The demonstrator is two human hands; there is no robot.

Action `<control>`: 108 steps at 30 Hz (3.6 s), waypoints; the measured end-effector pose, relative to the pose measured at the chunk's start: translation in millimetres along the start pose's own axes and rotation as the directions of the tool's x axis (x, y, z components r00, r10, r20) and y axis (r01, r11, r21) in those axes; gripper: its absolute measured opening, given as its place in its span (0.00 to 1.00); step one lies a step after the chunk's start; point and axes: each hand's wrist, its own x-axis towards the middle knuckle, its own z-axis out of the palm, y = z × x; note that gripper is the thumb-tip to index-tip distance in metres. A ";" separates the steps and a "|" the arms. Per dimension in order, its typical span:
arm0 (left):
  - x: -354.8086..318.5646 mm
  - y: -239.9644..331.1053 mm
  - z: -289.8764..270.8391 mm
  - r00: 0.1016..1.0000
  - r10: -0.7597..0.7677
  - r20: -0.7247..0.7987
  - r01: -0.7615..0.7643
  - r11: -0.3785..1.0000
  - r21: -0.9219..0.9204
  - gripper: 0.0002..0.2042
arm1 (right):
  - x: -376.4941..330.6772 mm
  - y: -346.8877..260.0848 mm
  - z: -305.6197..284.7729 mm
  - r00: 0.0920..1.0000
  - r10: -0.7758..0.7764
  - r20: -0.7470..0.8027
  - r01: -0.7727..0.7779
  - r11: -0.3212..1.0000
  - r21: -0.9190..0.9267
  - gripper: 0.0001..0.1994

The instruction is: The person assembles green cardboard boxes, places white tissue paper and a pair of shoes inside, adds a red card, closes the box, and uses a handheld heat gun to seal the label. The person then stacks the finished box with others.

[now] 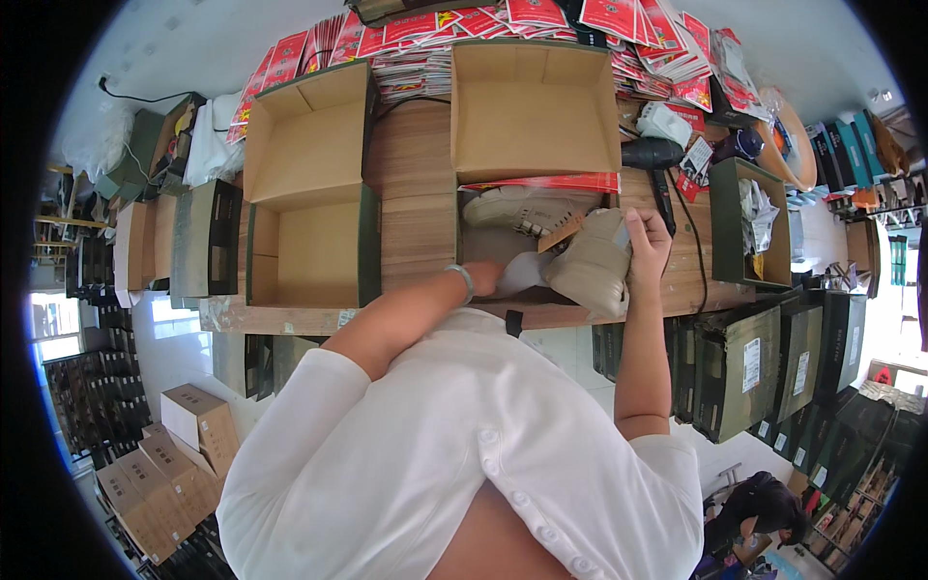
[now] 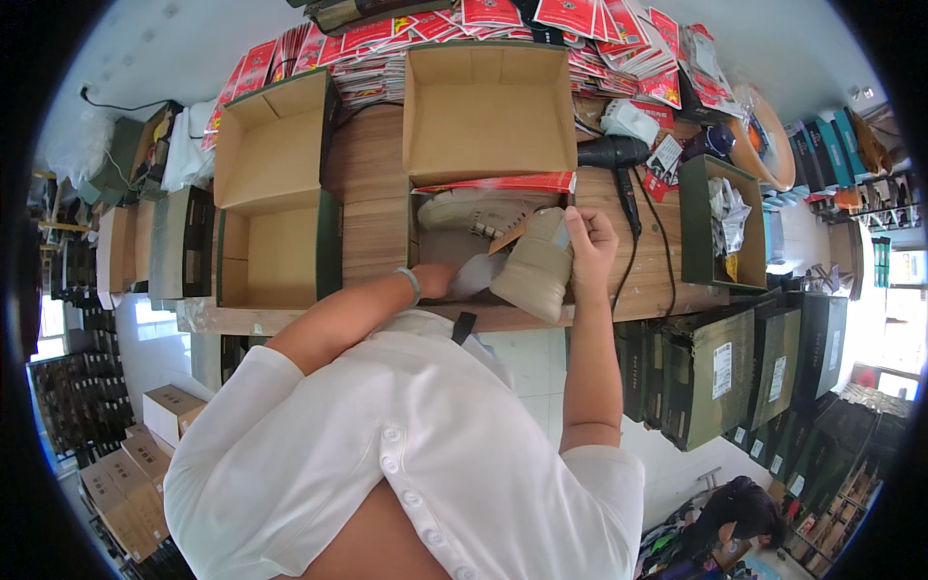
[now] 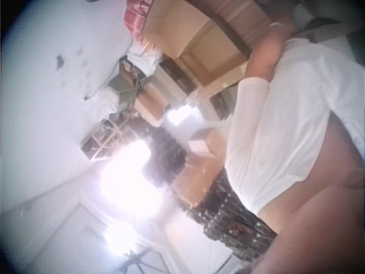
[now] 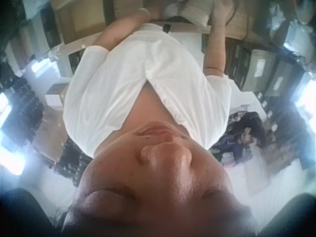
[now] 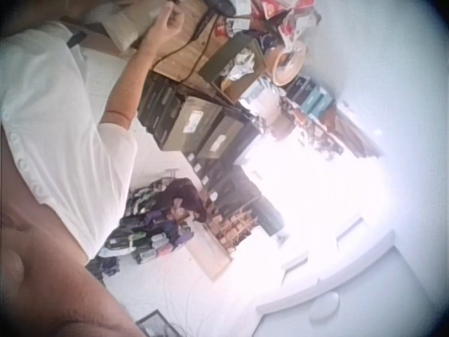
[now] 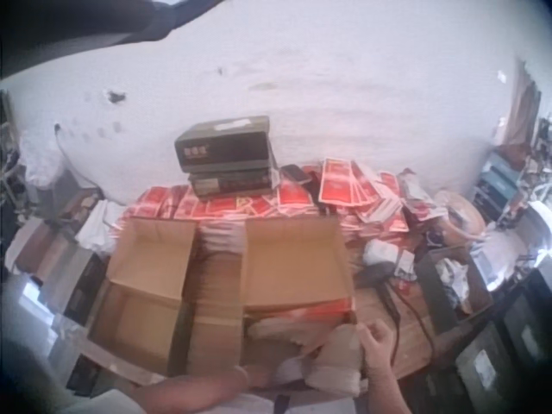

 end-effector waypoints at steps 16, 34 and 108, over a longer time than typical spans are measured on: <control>-275.0 -11.5 -289.8 -0.372 -0.250 -0.894 -0.563 0.826 0.003 0.16 | 14.7 -0.7 74.7 0.918 -0.019 0.396 0.255 0.793 -0.553 0.10; -436.5 -176.1 -100.6 0.605 -0.336 -0.722 -0.371 0.683 -0.629 0.12 | 33.0 74.0 294.9 0.640 0.400 0.656 -0.712 0.630 0.310 0.33; -417.8 -349.1 -25.0 0.710 -0.185 -0.680 -0.278 0.813 -0.512 0.09 | -78.4 168.7 564.2 0.547 0.213 0.809 0.831 -0.018 -0.557 0.36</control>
